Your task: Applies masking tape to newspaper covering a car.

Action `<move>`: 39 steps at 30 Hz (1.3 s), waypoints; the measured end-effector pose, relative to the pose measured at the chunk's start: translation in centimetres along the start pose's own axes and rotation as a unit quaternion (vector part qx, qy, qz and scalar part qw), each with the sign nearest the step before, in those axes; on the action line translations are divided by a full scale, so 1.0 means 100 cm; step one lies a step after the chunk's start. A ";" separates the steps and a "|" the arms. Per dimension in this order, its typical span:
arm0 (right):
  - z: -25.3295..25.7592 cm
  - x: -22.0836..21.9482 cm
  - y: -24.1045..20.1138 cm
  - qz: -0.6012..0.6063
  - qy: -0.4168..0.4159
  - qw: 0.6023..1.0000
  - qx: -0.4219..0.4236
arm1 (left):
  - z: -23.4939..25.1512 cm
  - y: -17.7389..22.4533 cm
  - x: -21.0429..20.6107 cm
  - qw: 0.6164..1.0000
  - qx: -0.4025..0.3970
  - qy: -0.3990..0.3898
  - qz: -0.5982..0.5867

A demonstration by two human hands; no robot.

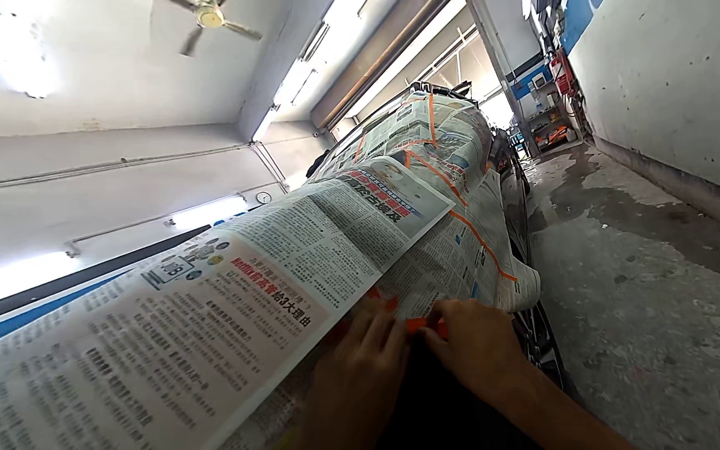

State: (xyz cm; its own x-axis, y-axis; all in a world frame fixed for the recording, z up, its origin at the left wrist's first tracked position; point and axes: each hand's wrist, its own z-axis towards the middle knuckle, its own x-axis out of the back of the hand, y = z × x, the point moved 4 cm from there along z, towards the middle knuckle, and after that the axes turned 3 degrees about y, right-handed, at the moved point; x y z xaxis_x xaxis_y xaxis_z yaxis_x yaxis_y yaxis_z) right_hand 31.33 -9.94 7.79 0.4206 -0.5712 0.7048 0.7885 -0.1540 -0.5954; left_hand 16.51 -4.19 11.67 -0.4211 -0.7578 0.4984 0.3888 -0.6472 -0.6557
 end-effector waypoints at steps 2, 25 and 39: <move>0.001 0.004 0.006 0.031 -0.021 0.999 0.007 | -0.023 0.016 -0.001 0.999 0.002 -0.047 0.007; 0.027 -0.030 0.138 0.061 -0.035 0.991 0.111 | -0.033 0.023 -0.008 0.990 0.013 -0.126 0.060; 0.025 -0.026 0.144 0.110 0.066 0.985 0.118 | -0.035 0.024 -0.010 0.989 0.017 -0.139 0.049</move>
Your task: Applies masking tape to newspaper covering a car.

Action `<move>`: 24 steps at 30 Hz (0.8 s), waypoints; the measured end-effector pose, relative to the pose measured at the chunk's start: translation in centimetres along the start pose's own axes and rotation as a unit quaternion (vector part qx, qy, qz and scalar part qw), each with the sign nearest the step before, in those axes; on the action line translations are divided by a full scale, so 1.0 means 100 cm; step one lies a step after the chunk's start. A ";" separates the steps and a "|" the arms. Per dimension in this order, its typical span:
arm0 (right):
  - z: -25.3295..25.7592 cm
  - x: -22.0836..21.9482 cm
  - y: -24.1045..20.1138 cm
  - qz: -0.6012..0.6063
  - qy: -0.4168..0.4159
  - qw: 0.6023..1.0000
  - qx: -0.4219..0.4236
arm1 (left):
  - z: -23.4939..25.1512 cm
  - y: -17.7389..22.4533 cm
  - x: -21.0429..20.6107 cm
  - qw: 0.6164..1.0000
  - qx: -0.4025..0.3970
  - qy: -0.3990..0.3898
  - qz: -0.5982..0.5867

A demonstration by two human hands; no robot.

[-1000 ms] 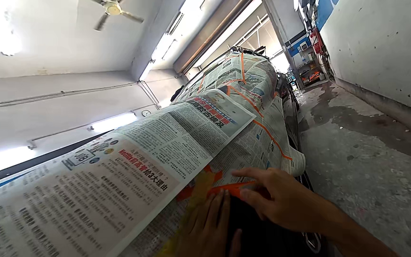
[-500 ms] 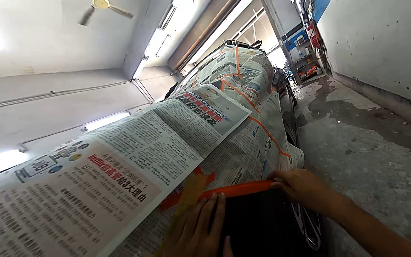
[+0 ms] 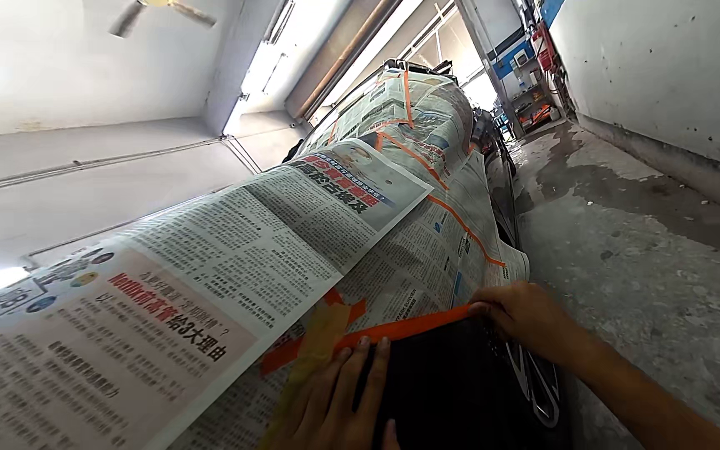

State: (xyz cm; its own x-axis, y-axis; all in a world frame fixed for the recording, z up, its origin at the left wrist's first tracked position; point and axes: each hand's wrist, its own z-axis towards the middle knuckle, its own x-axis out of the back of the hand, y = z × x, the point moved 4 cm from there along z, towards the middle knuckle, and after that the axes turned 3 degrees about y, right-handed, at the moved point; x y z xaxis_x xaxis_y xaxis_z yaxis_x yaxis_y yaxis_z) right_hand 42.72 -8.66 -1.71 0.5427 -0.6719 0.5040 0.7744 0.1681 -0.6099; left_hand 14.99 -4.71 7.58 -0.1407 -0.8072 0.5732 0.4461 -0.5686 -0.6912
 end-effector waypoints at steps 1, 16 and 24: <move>0.000 -0.005 0.002 0.013 -0.015 1.000 -0.010 | 0.000 0.000 0.000 1.000 0.000 0.000 0.000; 0.003 -0.030 0.008 0.035 -0.014 0.998 -0.056 | 0.017 0.039 -0.004 0.995 0.083 0.024 0.054; 0.001 -0.029 0.009 0.032 -0.019 0.998 -0.045 | 0.016 0.048 -0.015 0.996 0.080 0.009 0.044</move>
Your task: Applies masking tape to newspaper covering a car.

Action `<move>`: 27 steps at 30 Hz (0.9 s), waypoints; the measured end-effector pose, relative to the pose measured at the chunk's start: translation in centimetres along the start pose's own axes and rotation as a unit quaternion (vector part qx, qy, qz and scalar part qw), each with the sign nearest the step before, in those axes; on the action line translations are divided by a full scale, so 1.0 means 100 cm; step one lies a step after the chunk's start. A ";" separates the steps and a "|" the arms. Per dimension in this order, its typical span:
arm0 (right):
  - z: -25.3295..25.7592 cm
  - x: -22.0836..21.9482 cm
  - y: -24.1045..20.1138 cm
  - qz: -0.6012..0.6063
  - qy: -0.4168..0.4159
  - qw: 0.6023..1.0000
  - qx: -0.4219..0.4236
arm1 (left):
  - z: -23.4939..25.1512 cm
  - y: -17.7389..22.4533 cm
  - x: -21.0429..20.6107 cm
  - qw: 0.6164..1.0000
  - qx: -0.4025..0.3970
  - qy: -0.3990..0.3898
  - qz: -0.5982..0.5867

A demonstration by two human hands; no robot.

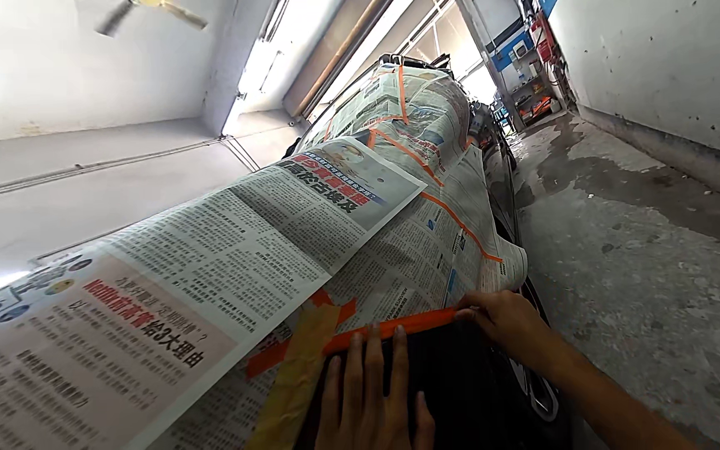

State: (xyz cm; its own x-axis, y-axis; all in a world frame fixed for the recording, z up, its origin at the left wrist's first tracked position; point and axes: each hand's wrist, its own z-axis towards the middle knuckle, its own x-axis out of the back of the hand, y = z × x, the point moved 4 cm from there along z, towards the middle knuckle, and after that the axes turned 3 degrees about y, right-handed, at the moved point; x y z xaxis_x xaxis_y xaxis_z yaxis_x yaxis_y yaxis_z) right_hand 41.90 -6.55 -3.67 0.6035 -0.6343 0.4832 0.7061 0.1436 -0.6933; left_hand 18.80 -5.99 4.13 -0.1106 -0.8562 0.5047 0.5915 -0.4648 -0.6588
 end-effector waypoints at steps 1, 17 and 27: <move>0.000 -0.001 0.000 -0.004 0.000 1.000 -0.001 | 0.001 0.003 -0.001 1.000 0.003 -0.007 -0.004; -0.006 -0.006 0.022 -0.060 0.148 0.978 0.134 | 0.016 0.066 -0.038 0.999 0.039 0.035 0.006; 0.000 -0.015 0.037 -0.051 -0.011 0.998 -0.035 | 0.016 0.067 -0.035 0.999 0.036 0.035 0.013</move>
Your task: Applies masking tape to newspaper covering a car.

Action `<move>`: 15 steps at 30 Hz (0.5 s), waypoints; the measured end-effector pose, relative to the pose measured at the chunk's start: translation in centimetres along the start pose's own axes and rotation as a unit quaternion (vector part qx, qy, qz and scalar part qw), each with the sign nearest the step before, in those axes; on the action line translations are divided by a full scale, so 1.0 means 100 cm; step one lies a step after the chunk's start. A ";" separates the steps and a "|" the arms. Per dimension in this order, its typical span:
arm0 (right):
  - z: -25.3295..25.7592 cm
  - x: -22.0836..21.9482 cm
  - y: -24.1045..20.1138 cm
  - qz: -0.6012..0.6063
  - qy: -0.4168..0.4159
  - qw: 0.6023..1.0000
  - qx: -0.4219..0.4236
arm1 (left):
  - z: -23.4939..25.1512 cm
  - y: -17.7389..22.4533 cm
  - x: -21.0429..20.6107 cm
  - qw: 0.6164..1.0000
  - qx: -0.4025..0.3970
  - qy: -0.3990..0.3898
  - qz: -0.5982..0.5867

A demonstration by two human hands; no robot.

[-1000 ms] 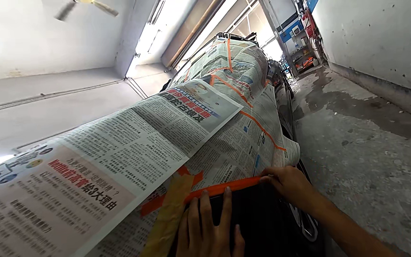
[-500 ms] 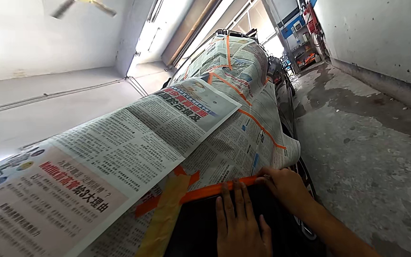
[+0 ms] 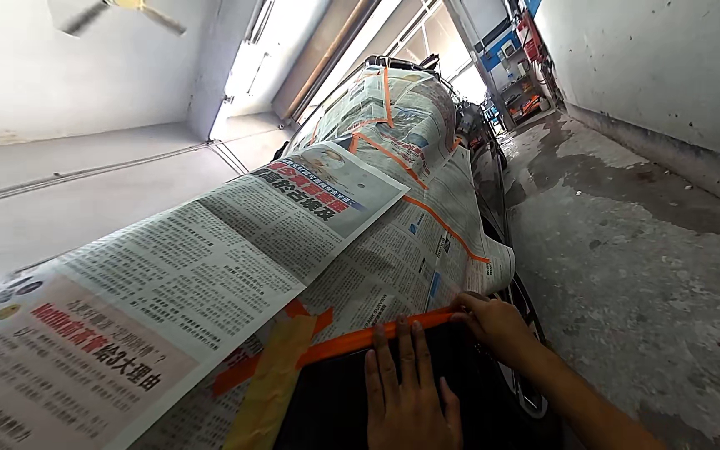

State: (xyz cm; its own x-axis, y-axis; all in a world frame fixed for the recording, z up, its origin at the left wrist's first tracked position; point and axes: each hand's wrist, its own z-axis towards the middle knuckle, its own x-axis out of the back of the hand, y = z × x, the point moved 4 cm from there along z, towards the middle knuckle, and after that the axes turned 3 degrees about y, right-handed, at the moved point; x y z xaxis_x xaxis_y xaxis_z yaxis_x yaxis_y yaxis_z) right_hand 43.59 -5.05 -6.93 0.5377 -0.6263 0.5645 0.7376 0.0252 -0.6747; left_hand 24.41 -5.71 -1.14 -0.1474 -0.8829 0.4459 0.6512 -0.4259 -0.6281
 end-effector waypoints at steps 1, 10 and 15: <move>0.002 0.000 -0.002 -0.004 -0.013 1.000 -0.017 | 0.000 0.000 0.000 1.000 0.001 0.002 0.000; 0.005 0.003 -0.011 0.012 -0.034 0.996 -0.078 | 0.000 0.002 0.000 1.000 -0.001 -0.007 0.013; 0.006 -0.005 0.012 0.095 -0.052 0.994 -0.014 | 0.000 0.002 -0.001 1.000 -0.006 -0.009 0.020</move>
State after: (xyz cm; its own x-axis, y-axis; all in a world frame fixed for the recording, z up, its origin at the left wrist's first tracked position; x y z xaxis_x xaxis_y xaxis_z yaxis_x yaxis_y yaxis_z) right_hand 44.47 -4.24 -7.71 0.7066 -0.5281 0.4710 0.6080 0.1126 -0.7859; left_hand 24.59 -5.73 -1.32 -0.1089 -0.8953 0.4319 0.6478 -0.3935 -0.6523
